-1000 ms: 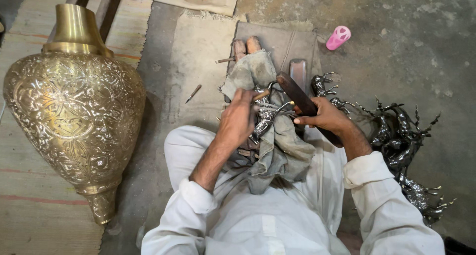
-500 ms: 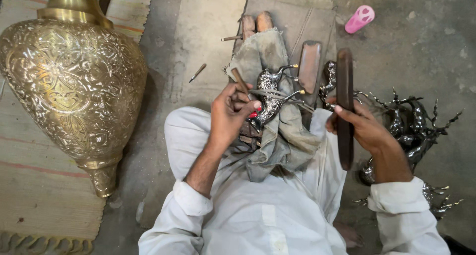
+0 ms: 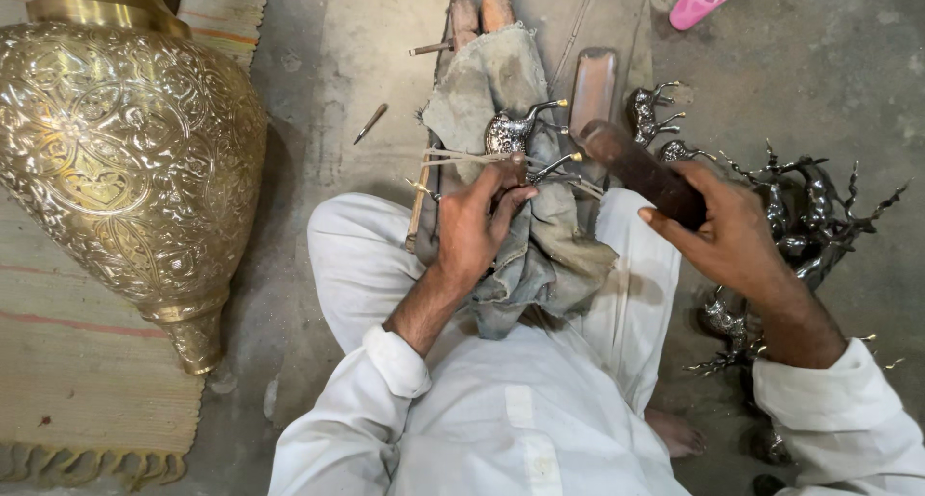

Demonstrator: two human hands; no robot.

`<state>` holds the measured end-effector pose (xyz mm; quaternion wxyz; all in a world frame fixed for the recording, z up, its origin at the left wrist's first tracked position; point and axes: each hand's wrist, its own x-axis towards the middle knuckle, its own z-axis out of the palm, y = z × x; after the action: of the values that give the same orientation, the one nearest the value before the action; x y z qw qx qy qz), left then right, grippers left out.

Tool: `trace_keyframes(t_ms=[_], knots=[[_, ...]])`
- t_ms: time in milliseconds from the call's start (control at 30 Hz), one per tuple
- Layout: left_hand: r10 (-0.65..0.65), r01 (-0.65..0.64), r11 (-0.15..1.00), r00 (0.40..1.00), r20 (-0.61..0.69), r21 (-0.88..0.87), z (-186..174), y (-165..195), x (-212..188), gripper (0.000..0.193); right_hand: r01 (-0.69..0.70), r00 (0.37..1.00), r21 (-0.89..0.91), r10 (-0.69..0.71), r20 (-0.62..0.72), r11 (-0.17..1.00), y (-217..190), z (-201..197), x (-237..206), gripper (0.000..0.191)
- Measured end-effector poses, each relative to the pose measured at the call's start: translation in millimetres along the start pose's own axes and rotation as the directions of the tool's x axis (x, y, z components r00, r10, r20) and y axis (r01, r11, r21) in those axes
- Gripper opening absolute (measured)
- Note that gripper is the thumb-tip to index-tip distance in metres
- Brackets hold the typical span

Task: The person sits cross-legged on the workshop floor and engraves decorative patterns into a small brass deer figurine, holding a chisel against the metal and striking it with a wooden mallet. They reposition the figurine on a cloth on their lap and work on different areas of the animal's body.

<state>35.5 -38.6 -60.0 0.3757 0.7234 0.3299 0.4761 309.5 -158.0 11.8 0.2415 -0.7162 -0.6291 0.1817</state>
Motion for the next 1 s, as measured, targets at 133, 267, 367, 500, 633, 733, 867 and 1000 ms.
trace_keyframes(t_ms=[133, 267, 367, 500, 633, 733, 867, 1000], knots=[[0.054, -0.053, 0.997, 0.998, -0.013, 0.062, 3, -3, -5, 0.026, 0.295, 0.915, -0.267, -0.352, -0.197, 0.917, -35, -14, 10, 0.035], [0.094, -0.109, 0.979, 0.992, 0.088, 0.175, 2, -7, -9, 0.018, 0.332, 0.862, -0.533, -0.479, -0.164, 0.779, -76, -36, 21, 0.04], [0.169, -0.191, 0.966, 0.977, 0.132, 0.177, -1, -7, -12, 0.015, 0.37, 0.831, -0.766, -0.556, 0.019, 0.526, -94, -49, 26, 0.047], [0.217, -0.244, 0.946, 0.966, 0.14, 0.215, -2, -4, -10, 0.016, 0.342, 0.861, -0.831, -0.501, 0.089, 0.439, -93, -58, 28, 0.054], [0.144, -0.149, 0.988, 0.981, 0.128, 0.03, -2, -2, -8, 0.027, 0.348, 0.889, -0.587, -0.457, -0.041, 0.731, -83, -64, 31, 0.039], [0.101, -0.116, 0.988, 0.984, 0.146, 0.098, -3, -1, -7, 0.029, 0.328, 0.898, -0.694, -0.44, 0.018, 0.641, -84, -67, 27, 0.05], [0.099, -0.122, 0.984, 0.981, 0.167, 0.133, -5, 0, -7, 0.03, 0.372, 0.884, -0.741, -0.457, 0.099, 0.559, -94, -65, 28, 0.056], [0.074, -0.09, 0.991, 0.986, 0.149, 0.103, -4, 5, -4, 0.023, 0.326, 0.906, -0.769, -0.413, 0.088, 0.55, -102, -65, 28, 0.049]])
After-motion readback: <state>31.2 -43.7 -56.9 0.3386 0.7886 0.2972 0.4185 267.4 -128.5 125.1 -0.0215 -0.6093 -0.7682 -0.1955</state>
